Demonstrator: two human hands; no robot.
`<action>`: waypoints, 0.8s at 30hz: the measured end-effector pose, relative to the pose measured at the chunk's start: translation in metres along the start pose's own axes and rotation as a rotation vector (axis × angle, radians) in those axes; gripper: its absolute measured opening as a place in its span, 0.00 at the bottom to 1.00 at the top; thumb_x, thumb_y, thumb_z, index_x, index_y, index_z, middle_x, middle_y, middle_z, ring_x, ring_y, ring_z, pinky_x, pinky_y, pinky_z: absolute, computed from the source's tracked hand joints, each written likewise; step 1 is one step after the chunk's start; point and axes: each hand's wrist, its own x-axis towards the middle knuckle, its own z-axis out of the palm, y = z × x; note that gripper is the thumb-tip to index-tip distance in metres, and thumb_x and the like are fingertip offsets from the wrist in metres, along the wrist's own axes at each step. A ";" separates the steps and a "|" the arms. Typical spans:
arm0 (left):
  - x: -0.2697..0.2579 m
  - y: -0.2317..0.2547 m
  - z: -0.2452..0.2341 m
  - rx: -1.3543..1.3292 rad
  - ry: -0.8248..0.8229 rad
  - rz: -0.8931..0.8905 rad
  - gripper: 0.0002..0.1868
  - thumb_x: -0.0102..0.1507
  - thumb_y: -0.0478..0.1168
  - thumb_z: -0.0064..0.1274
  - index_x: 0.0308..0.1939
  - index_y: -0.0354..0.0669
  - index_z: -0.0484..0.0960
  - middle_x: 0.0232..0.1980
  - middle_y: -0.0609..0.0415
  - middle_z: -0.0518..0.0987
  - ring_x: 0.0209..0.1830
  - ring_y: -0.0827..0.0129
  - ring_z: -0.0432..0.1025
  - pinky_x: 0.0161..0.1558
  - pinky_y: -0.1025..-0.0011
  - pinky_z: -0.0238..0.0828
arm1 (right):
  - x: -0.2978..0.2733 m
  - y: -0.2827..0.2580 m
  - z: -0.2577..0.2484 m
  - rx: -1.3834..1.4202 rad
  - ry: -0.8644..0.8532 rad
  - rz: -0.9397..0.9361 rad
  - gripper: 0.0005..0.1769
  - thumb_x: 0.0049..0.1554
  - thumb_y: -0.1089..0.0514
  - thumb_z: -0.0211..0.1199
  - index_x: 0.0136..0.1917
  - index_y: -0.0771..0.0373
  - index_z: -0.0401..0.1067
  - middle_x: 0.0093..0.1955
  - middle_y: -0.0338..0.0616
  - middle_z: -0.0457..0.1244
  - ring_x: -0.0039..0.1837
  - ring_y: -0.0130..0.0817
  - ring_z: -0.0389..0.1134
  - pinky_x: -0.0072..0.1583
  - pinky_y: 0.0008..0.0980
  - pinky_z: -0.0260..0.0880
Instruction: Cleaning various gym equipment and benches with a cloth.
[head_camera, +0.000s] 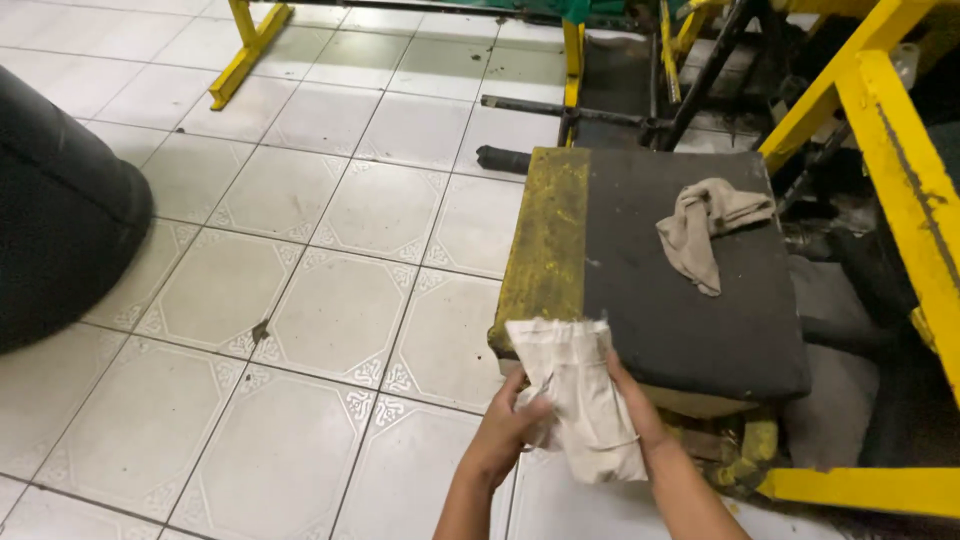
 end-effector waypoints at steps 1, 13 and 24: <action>0.001 0.003 0.012 0.242 0.044 0.049 0.36 0.56 0.44 0.65 0.68 0.41 0.73 0.60 0.54 0.80 0.54 0.68 0.76 0.55 0.67 0.74 | 0.000 0.000 -0.002 -0.012 0.088 0.027 0.41 0.58 0.33 0.55 0.72 0.65 0.67 0.62 0.52 0.69 0.57 0.43 0.73 0.59 0.44 0.72; -0.005 -0.025 0.001 0.336 0.477 0.243 0.22 0.56 0.34 0.54 0.56 0.34 0.81 0.45 0.48 0.86 0.41 0.67 0.78 0.45 0.70 0.77 | 0.012 0.017 -0.067 -0.521 0.341 -0.157 0.29 0.54 0.59 0.68 0.68 0.70 0.70 0.58 0.52 0.71 0.54 0.42 0.73 0.55 0.41 0.74; -0.113 -0.025 0.093 0.039 0.227 0.208 0.40 0.70 0.54 0.46 0.82 0.44 0.52 0.85 0.51 0.52 0.85 0.64 0.45 0.78 0.66 0.41 | -0.098 0.025 0.103 -0.391 0.307 0.229 0.38 0.56 0.38 0.64 0.73 0.60 0.66 0.78 0.52 0.57 0.76 0.45 0.57 0.72 0.45 0.57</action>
